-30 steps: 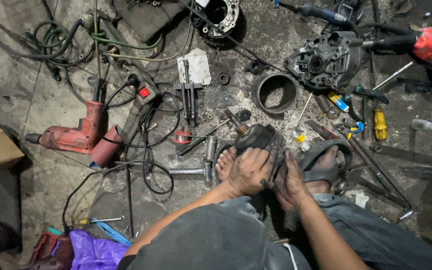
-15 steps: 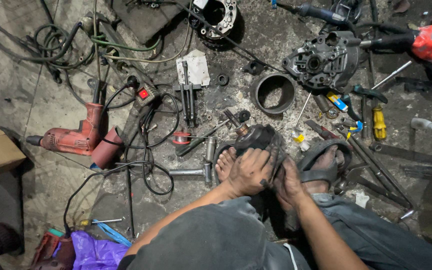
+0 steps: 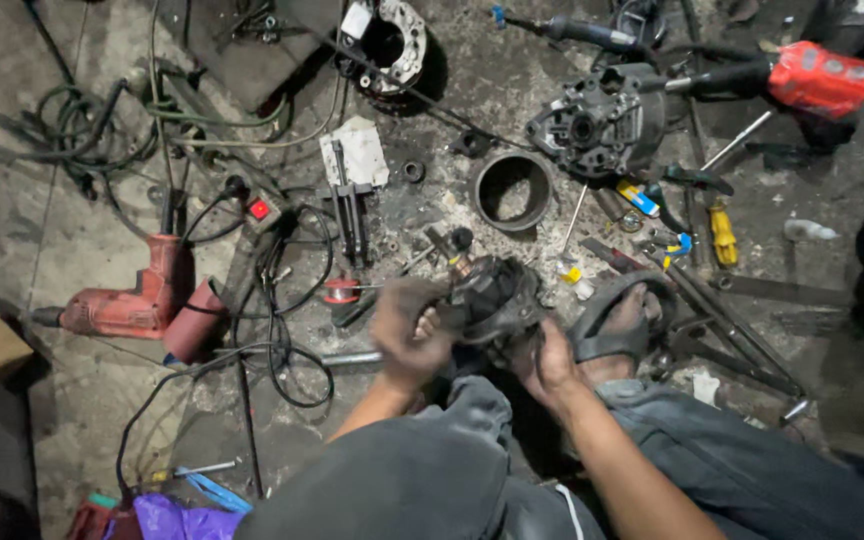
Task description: The person sits on the floor and works on a disassembled engine part, using a hammer and a metal rod to tap and adjust internal components. They repeatedly insert and remove the rod, tap it with the hammer, and rotate the part to access different areas.
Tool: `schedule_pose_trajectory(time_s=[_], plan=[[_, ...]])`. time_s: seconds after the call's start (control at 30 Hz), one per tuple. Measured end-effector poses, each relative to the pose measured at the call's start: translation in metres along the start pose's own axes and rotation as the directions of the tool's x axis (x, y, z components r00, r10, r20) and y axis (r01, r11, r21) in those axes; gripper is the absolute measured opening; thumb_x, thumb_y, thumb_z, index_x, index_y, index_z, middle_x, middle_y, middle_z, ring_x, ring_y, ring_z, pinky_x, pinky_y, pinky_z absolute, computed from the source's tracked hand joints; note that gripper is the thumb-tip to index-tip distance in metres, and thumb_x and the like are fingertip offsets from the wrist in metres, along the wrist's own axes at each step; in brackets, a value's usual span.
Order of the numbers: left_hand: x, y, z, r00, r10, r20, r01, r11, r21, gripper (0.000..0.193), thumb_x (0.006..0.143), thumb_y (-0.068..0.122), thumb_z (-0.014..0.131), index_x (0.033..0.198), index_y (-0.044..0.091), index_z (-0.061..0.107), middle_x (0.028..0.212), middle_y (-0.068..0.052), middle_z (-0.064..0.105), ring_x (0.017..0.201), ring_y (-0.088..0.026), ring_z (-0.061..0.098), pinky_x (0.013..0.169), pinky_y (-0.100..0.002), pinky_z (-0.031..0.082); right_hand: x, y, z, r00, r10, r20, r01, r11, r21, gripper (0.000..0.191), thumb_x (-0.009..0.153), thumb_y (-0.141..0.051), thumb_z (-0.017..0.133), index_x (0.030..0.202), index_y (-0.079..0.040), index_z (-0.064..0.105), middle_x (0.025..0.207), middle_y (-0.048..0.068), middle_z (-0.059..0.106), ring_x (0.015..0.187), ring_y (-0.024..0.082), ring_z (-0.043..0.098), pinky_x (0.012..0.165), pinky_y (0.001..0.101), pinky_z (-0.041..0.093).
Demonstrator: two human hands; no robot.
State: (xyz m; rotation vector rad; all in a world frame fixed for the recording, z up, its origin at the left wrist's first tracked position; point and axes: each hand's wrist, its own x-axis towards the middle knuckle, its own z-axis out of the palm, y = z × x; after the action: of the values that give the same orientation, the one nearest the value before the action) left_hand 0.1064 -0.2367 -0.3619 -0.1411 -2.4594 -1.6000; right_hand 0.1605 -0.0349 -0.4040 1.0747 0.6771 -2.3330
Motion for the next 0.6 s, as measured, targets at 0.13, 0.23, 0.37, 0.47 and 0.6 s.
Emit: schedule_pose_trajectory(time_s=[0.13,0.23,0.37,0.47,0.6], plan=[[-0.004,-0.015,0.007,0.879,-0.456,0.139,0.468,0.882,-0.063,0.094,0.076,0.032,0.090,0.145,-0.007,0.041,0.133,-0.023,0.061,0.122,-0.036,0.060,0.105,-0.043,0.045,0.004,0.007,0.000,0.997,0.028,-0.069,-0.032,0.998,-0.062,0.062,0.099,-0.048,0.030,0.140,-0.009,0.055,0.135,0.013,0.066,0.115,0.032,0.062,0.091,0.0510,0.048],[-0.007,-0.009,0.023,0.676,-0.636,0.373,0.674,0.738,0.036,0.095,0.071,0.037,0.093,0.142,-0.006,0.046,0.128,-0.020,0.067,0.120,-0.033,0.065,0.104,-0.041,0.048,0.006,0.011,-0.004,0.999,0.023,-0.037,-0.021,0.997,0.073,0.060,0.103,-0.046,0.031,0.139,-0.005,0.057,0.135,0.015,0.067,0.121,0.032,0.064,0.104,0.0457,0.053],[-0.004,-0.002,0.031,0.588,-0.693,0.417,0.734,0.674,0.086,0.097,0.063,0.039,0.093,0.138,-0.007,0.051,0.123,-0.018,0.071,0.114,-0.027,0.069,0.101,-0.037,0.052,0.007,0.011,-0.008,1.000,0.016,0.007,-0.015,0.999,-0.043,0.061,0.103,-0.052,0.030,0.137,-0.010,0.060,0.128,0.011,0.069,0.108,0.028,0.066,0.081,0.0441,0.052],[0.000,0.000,0.032,0.631,-0.673,0.386,0.723,0.690,0.022,0.093,0.063,0.039,0.094,0.135,-0.007,0.055,0.122,-0.017,0.073,0.112,-0.026,0.071,0.101,-0.036,0.053,0.005,0.013,-0.008,0.996,-0.029,0.088,0.032,0.999,-0.029,0.062,0.104,-0.051,0.031,0.138,-0.009,0.060,0.128,0.011,0.070,0.106,0.028,0.067,0.081,0.0424,0.052],[-0.005,0.008,0.028,0.671,-0.618,0.409,0.713,0.688,-0.132,0.093,0.059,0.036,0.096,0.132,-0.008,0.059,0.119,-0.019,0.073,0.108,-0.027,0.070,0.100,-0.039,0.054,-0.003,0.018,-0.019,0.998,-0.054,0.046,0.052,0.998,0.045,0.057,0.103,-0.045,0.035,0.135,-0.004,0.059,0.127,0.015,0.069,0.110,0.030,0.068,0.095,0.0441,0.057]])
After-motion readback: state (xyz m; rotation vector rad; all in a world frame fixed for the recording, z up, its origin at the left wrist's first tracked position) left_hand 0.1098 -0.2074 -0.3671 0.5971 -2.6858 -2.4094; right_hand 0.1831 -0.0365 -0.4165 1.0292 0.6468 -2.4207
